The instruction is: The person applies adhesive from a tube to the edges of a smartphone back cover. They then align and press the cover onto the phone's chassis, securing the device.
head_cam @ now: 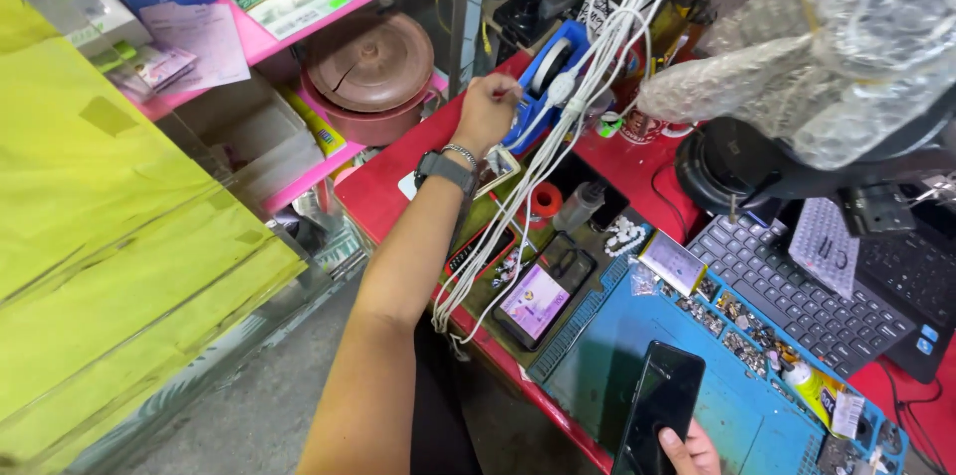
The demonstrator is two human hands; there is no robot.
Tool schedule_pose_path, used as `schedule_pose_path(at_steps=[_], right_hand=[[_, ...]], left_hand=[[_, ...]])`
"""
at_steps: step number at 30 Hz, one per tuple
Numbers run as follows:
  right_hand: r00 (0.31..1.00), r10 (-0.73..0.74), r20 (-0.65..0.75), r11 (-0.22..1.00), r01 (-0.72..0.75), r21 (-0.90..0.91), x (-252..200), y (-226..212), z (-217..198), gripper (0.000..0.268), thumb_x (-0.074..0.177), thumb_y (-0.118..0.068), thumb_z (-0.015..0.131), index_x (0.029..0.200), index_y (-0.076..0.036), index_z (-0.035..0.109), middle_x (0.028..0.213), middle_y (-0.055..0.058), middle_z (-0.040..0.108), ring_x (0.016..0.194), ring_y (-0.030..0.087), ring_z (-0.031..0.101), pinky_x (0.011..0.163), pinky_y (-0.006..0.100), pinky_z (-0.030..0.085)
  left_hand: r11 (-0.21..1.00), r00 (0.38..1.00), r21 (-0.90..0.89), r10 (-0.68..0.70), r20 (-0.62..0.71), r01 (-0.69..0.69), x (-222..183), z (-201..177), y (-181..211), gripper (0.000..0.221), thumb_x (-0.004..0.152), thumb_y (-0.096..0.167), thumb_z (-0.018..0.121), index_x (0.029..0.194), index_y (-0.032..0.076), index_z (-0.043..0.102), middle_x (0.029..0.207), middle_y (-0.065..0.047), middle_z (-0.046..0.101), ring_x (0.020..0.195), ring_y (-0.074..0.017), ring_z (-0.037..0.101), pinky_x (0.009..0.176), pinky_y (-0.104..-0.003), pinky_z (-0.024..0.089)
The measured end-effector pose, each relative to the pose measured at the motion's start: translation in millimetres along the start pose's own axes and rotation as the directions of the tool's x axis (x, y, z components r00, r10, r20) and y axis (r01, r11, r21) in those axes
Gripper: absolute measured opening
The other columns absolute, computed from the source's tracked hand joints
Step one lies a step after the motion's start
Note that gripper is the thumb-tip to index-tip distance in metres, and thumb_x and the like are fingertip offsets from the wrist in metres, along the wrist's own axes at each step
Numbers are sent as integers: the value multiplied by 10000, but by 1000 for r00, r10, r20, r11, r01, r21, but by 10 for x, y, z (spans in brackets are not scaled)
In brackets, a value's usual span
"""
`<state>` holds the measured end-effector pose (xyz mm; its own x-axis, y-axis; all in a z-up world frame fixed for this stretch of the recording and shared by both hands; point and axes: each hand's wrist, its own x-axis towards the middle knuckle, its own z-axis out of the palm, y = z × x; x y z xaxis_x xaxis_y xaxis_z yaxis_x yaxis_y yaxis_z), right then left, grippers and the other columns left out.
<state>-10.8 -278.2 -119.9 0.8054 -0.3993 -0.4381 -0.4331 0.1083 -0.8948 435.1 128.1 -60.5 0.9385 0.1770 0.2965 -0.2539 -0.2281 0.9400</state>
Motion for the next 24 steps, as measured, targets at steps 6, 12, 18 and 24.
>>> schedule_pose_path(at_steps=[6,12,18,24], right_hand=[[992,122,2,992,-122,21,-41,-170,117,498,956,22,614,1454,20,629,1153,323,740,903,462,691,754,489,535],[990,140,13,988,-141,71,35,8,16,369,970,46,613,1336,79,657,1083,355,736,856,483,689,736,523,543],[997,69,44,989,-74,124,-78,-11,76,359,952,-3,623,1293,95,675,965,322,734,764,443,698,671,466,544],[985,-78,156,933,17,358,-202,-52,265,392,903,-43,663,1265,108,655,1021,276,755,783,331,710,673,465,609]], left_hand=[[961,977,-175,-207,57,214,-204,-183,360,203,962,124,588,791,126,698,861,-12,701,796,-126,638,747,-311,552],[935,958,-212,-268,102,284,-238,-198,291,213,949,53,592,762,128,661,770,5,651,728,-124,581,677,-304,496],[680,995,727,86,52,-96,-149,-179,183,105,691,63,703,774,-2,695,948,-254,619,1063,-430,497,943,-521,434],[808,891,452,451,-59,-378,-933,-723,1241,77,953,45,566,939,54,641,973,-191,546,1004,-397,525,939,-483,400]])
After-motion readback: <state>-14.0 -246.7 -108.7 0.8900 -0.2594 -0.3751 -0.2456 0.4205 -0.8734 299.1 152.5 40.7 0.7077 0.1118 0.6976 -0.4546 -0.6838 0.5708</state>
